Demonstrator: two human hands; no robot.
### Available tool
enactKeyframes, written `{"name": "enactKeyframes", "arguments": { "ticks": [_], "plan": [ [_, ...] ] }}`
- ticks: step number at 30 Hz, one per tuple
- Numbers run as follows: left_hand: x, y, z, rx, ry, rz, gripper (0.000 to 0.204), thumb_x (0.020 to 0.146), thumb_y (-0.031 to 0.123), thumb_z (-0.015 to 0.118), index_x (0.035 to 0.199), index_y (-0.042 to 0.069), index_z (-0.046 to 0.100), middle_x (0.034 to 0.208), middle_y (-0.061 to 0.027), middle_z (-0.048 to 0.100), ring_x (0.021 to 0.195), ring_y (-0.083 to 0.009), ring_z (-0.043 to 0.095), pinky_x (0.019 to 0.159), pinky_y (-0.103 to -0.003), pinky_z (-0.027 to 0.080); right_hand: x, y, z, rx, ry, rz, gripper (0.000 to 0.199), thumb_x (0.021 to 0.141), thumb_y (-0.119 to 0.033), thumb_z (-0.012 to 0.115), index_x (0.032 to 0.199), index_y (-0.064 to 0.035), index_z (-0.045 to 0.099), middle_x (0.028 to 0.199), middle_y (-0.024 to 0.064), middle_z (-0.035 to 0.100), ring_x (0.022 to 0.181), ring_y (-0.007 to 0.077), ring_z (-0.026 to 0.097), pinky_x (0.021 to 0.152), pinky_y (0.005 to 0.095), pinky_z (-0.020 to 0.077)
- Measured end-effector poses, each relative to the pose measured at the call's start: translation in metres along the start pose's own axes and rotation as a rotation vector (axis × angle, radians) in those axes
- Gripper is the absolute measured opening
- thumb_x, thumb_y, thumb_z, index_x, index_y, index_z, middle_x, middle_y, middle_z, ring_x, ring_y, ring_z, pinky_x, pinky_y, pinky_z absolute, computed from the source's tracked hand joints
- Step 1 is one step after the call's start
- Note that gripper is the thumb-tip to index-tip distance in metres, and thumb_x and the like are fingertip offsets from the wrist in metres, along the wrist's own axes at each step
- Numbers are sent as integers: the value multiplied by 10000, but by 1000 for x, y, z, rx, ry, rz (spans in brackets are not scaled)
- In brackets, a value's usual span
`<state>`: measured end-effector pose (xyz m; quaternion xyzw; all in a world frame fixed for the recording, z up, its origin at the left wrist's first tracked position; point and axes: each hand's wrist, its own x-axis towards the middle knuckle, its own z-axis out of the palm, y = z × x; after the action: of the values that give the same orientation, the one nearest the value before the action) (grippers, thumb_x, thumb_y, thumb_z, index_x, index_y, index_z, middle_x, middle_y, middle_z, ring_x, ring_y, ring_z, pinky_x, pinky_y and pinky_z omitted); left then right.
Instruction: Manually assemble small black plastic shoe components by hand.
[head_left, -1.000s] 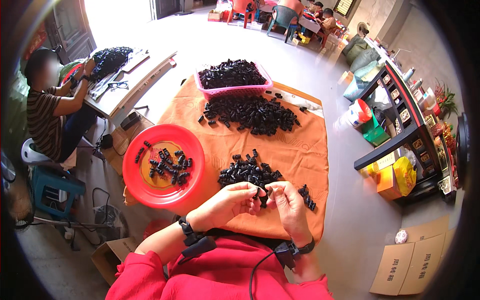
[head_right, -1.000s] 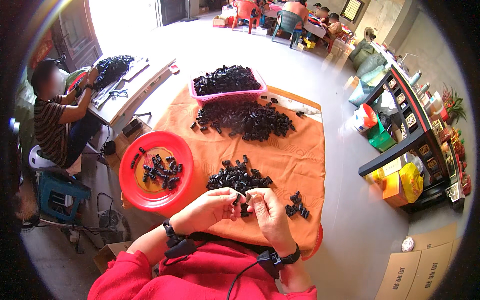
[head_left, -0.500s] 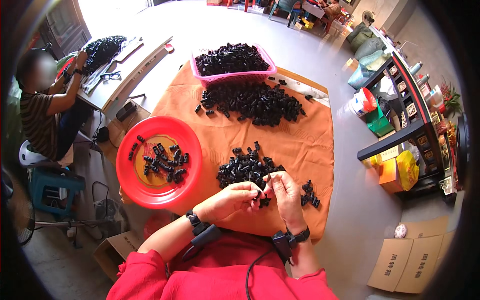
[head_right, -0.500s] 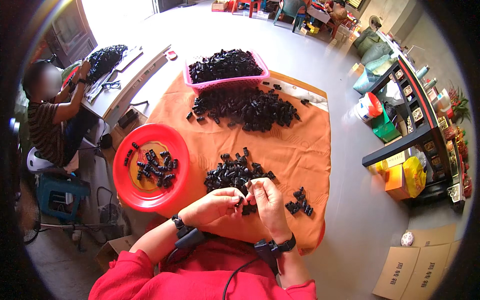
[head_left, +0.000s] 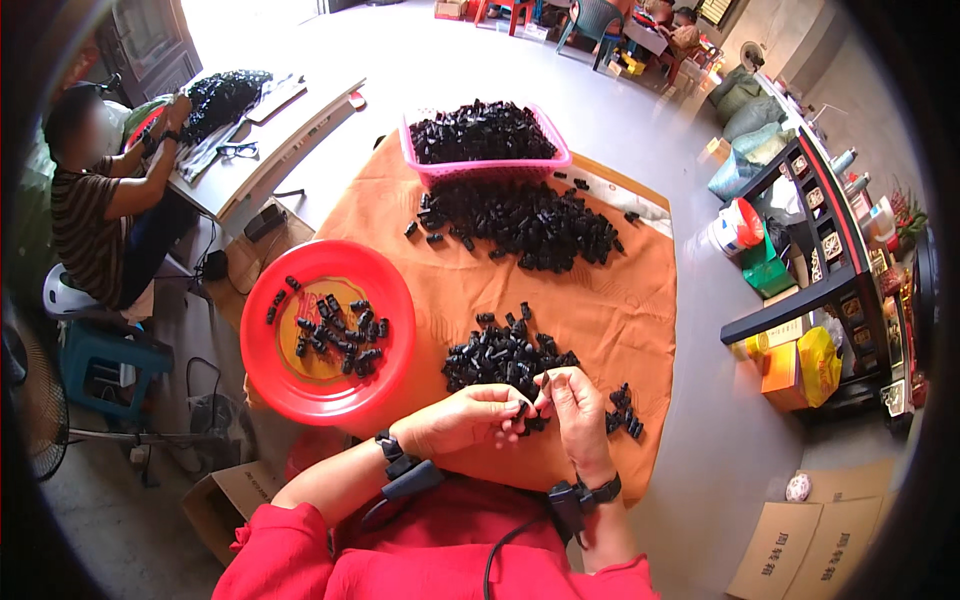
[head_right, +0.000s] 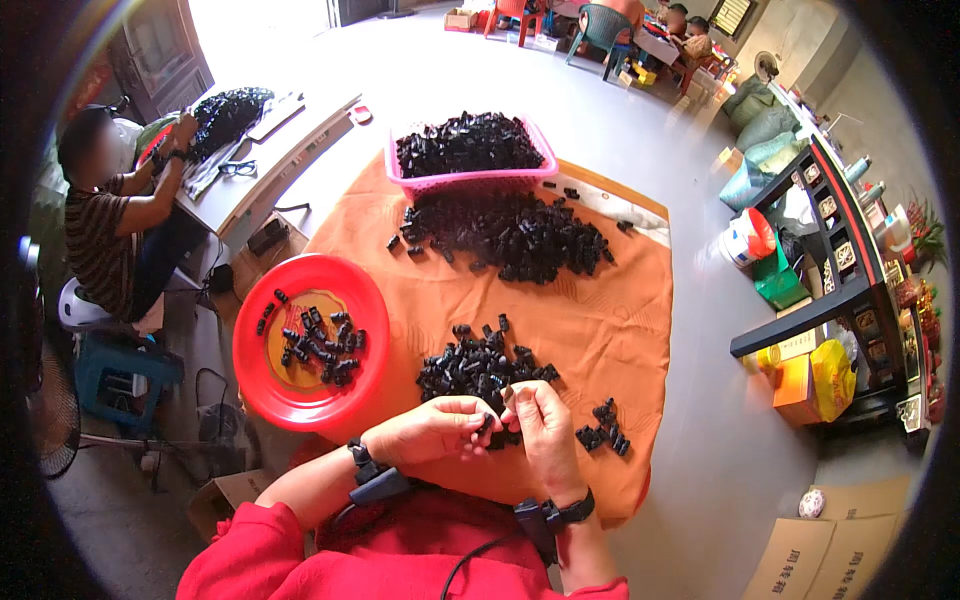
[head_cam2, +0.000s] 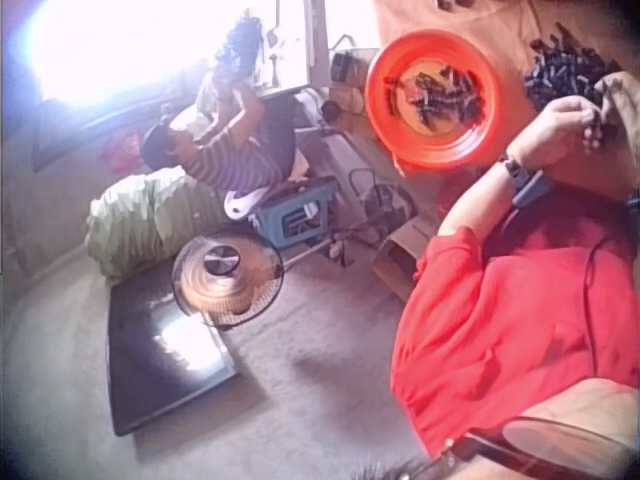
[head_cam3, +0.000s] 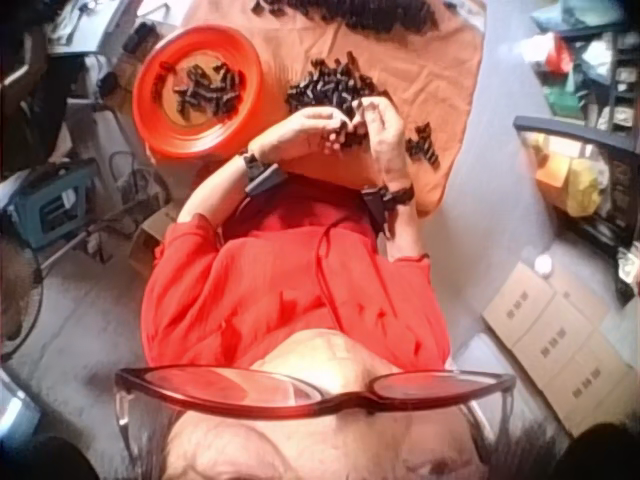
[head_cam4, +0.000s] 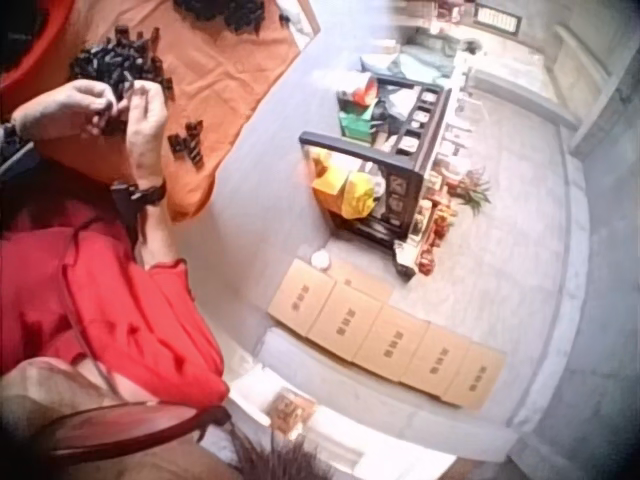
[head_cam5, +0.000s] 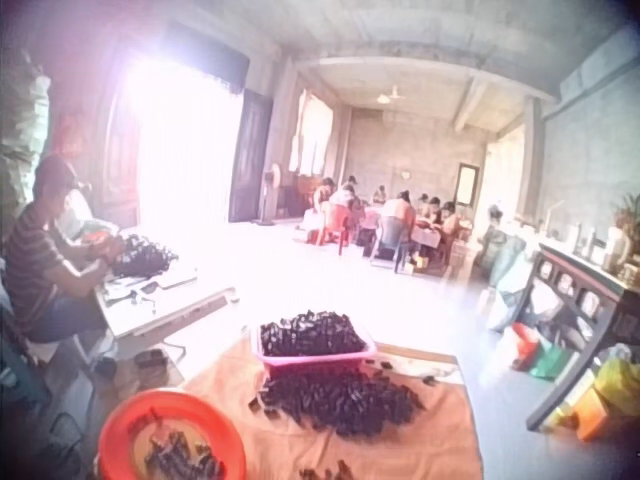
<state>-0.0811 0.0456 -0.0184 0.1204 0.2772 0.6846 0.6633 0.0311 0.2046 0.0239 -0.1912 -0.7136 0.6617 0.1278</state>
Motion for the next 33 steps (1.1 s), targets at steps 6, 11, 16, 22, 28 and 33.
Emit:
{"name": "enactKeyframes", "arguments": {
  "ticks": [6, 11, 16, 22, 28, 33],
  "plan": [
    [-10, 6, 3, 111, 0, -86, 251, 991, 251, 580, 1130, 45, 604, 927, -16, 626, 827, -102, 611, 670, -226, 485, -3, -3, -5, -37, -41, 0, 250, 1051, -239, 480, 1003, -24, 598, 826, -10, 584, 739, 61, 545, 660, 221, 475],
    [-7, 5, 3, 73, -15, -71, 257, 987, 252, 587, 1136, 44, 604, 947, -9, 620, 834, -96, 602, 702, -219, 473, -5, -2, -2, -10, -12, 15, 237, 1047, -232, 488, 1006, -24, 594, 841, -5, 586, 749, 62, 552, 673, 223, 482],
    [-9, 2, 4, 1, -53, -28, 257, 976, 237, 605, 1126, 29, 612, 946, -15, 618, 814, -94, 586, 699, -211, 455, -9, -4, -2, -24, -23, 8, 220, 1042, -219, 499, 1009, -22, 591, 848, 2, 589, 755, 70, 567, 693, 230, 492],
    [-14, -5, -1, -44, -118, -66, 246, 955, 189, 630, 1116, 4, 620, 1019, -41, 637, 858, -84, 584, 721, -213, 483, -19, 5, -4, -43, -87, -37, 230, 1044, -230, 493, 1008, -22, 582, 861, 4, 586, 780, 78, 570, 740, 234, 489],
    [-12, -11, -5, -42, -112, -94, 271, 955, 215, 635, 1135, 15, 612, 996, -24, 649, 849, -87, 622, 724, -209, 498, -26, 4, -2, -60, -85, -32, 240, 1051, -239, 474, 1044, -21, 573, 860, 2, 578, 794, 74, 551, 753, 235, 483],
    [-8, -14, -9, -46, -148, -74, 180, 965, 207, 620, 1057, 53, 608, 1006, -46, 654, 868, -117, 639, 744, -237, 513, -31, -2, 0, -226, -95, -76, 231, 1052, -223, 472, 1015, -28, 588, 751, -13, 558, 694, 57, 523, 626, 219, 452]
  ]
}}
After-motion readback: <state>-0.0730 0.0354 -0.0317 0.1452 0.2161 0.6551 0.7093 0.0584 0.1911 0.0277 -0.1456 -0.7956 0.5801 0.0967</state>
